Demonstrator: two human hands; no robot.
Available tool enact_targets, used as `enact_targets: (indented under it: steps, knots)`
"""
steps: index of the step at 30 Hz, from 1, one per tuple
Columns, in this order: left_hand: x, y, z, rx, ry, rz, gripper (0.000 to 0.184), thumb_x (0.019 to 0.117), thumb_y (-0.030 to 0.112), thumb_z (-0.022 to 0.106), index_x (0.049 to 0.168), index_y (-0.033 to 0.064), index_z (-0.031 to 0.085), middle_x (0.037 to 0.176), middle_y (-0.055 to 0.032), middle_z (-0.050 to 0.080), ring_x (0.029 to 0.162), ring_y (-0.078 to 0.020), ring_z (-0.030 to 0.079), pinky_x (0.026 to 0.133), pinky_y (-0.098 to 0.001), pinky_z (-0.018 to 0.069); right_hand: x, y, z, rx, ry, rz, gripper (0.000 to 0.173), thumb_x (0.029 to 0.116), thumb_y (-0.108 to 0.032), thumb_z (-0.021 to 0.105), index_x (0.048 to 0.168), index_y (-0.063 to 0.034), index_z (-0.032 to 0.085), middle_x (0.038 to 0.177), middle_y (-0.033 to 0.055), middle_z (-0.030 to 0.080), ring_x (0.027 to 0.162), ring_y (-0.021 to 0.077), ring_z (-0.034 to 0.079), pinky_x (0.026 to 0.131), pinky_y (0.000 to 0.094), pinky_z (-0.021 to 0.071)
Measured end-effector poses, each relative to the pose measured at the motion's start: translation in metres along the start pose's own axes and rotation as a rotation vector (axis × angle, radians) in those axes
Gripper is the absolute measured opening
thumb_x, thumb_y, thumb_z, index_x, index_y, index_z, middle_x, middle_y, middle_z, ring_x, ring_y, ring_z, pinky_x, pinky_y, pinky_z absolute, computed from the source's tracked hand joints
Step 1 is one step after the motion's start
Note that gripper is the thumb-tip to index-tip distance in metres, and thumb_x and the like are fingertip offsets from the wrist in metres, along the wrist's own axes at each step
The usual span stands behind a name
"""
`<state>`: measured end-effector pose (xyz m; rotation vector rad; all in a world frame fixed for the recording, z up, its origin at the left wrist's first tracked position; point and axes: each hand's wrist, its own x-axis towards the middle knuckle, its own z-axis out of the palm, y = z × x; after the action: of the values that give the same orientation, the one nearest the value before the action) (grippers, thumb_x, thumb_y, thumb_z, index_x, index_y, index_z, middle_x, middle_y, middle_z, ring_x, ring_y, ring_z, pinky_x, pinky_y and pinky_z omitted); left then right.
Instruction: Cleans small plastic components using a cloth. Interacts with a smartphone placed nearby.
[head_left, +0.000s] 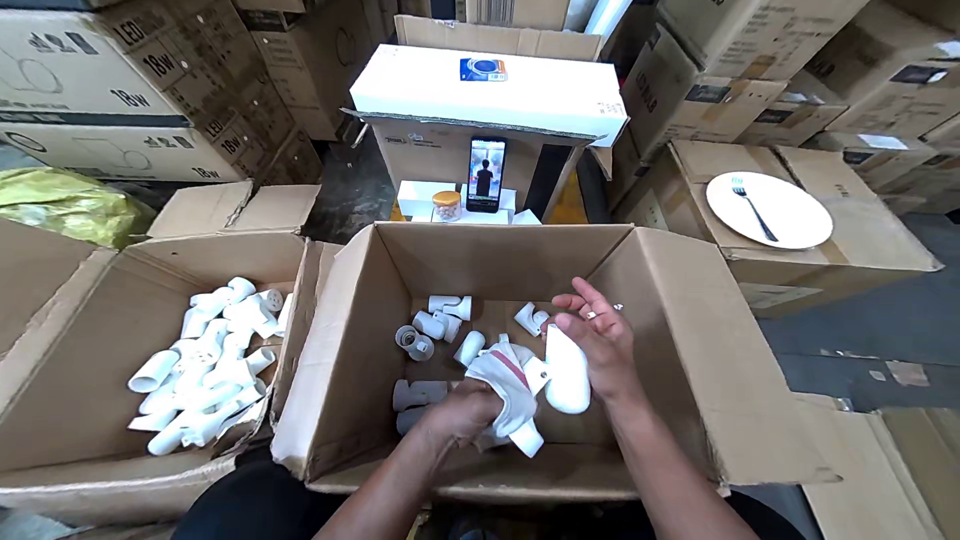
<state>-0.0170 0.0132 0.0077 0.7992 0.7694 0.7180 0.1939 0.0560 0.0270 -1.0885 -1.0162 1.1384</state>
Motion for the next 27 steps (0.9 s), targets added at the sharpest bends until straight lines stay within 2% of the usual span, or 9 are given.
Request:
enact_targets:
  steps: [4, 8, 10, 13, 15, 18, 20, 23, 27]
  knots:
    - [0.006, 0.0, 0.004, 0.188, 0.015, 0.097, 0.023, 0.0821, -0.003, 0.067, 0.102, 0.008, 0.07, 0.09, 0.0045, 0.075, 0.086, -0.0039, 0.071, 0.083, -0.0274, 0.0604, 0.002, 0.001, 0.006, -0.057, 0.059, -0.117, 0.093, 0.0853, -0.031, 0.079, 0.154, 0.0078, 0.03, 0.123, 0.0157, 0.064, 0.093, 0.0221, 0.072, 0.081, 0.0381, 0.0642]
    - [0.012, -0.001, 0.011, 0.087, 0.316, 0.111, 0.016, 0.0959, 0.008, 0.056, 0.108, 0.0027, 0.065, 0.087, -0.0002, 0.071, 0.081, -0.0066, 0.069, 0.076, -0.0286, 0.0598, -0.001, 0.002, 0.015, -0.212, 0.235, -0.292, 0.094, 0.0888, -0.041, 0.072, 0.152, 0.0119, 0.028, 0.136, 0.0194, 0.057, 0.119, 0.018, 0.061, 0.099, 0.0294, 0.0537]
    - [0.019, -0.002, 0.007, -0.082, 0.441, 0.121, 0.017, 0.0997, 0.009, 0.051, 0.106, 0.0016, 0.064, 0.084, -0.0045, 0.071, 0.076, -0.0115, 0.068, 0.07, -0.0311, 0.0594, -0.006, 0.004, 0.015, -0.325, 0.204, -0.362, 0.089, 0.0872, -0.041, 0.076, 0.147, 0.0128, 0.038, 0.128, 0.0189, 0.061, 0.116, 0.0197, 0.062, 0.098, 0.0317, 0.054]
    - [0.026, -0.003, 0.001, -0.247, 0.484, 0.195, 0.018, 0.1025, 0.006, 0.046, 0.109, 0.0, 0.062, 0.089, -0.0088, 0.071, 0.081, -0.0155, 0.069, 0.076, -0.0333, 0.0598, -0.021, 0.008, 0.025, -0.492, 0.035, -0.322, 0.086, 0.0849, -0.048, 0.079, 0.142, 0.0096, 0.049, 0.125, 0.0178, 0.064, 0.112, 0.019, 0.064, 0.096, 0.0329, 0.055]
    - [0.027, -0.007, 0.003, -0.193, 0.488, 0.282, 0.015, 0.1016, 0.002, 0.048, 0.105, -0.0009, 0.062, 0.085, -0.0076, 0.071, 0.078, -0.0144, 0.069, 0.075, -0.0322, 0.0602, -0.031, 0.013, 0.037, -0.477, -0.027, -0.174, 0.095, 0.0855, -0.052, 0.076, 0.15, 0.0084, 0.04, 0.138, 0.0203, 0.058, 0.123, 0.0204, 0.059, 0.102, 0.0335, 0.0523]
    - [0.018, -0.019, 0.011, 0.128, 0.445, 0.434, 0.019, 0.0859, -0.003, 0.057, 0.102, -0.0014, 0.067, 0.088, -0.0034, 0.073, 0.083, -0.0089, 0.071, 0.08, -0.0307, 0.0609, -0.034, 0.03, 0.046, -0.329, -0.007, -0.044, 0.093, 0.0956, -0.043, 0.066, 0.158, 0.0087, 0.019, 0.15, 0.0247, 0.045, 0.134, 0.0205, 0.052, 0.108, 0.0317, 0.0489]
    - [0.013, -0.028, 0.014, 0.351, 0.37, 0.542, 0.022, 0.0853, -0.001, 0.065, 0.106, -0.005, 0.067, 0.095, -0.0044, 0.074, 0.092, -0.0054, 0.071, 0.088, -0.0282, 0.0601, -0.03, 0.027, 0.046, -0.239, 0.049, -0.013, 0.085, 0.1005, -0.038, 0.057, 0.159, 0.0079, 0.015, 0.148, 0.023, 0.045, 0.13, 0.0173, 0.053, 0.105, 0.0291, 0.0496]
    - [0.012, -0.034, 0.016, 0.482, 0.273, 0.633, 0.024, 0.0877, 0.003, 0.071, 0.11, -0.0053, 0.068, 0.101, -0.0053, 0.075, 0.098, -0.0052, 0.071, 0.093, -0.0269, 0.0599, -0.021, 0.011, 0.039, -0.111, 0.168, -0.047, 0.072, 0.101, -0.027, 0.054, 0.156, 0.0063, 0.021, 0.133, 0.0163, 0.052, 0.115, 0.0139, 0.06, 0.095, 0.0285, 0.0551]
    - [0.014, -0.022, 0.02, 0.385, 0.43, 0.548, 0.028, 0.0824, 0.008, 0.076, 0.107, -0.0027, 0.068, 0.094, -0.0036, 0.075, 0.089, -0.0075, 0.072, 0.085, -0.0306, 0.0613, -0.008, -0.007, 0.021, 0.082, 0.281, 0.021, 0.057, 0.1061, -0.026, 0.042, 0.156, -0.0026, 0.026, 0.127, 0.0141, 0.058, 0.106, 0.0192, 0.066, 0.088, 0.0361, 0.0592]
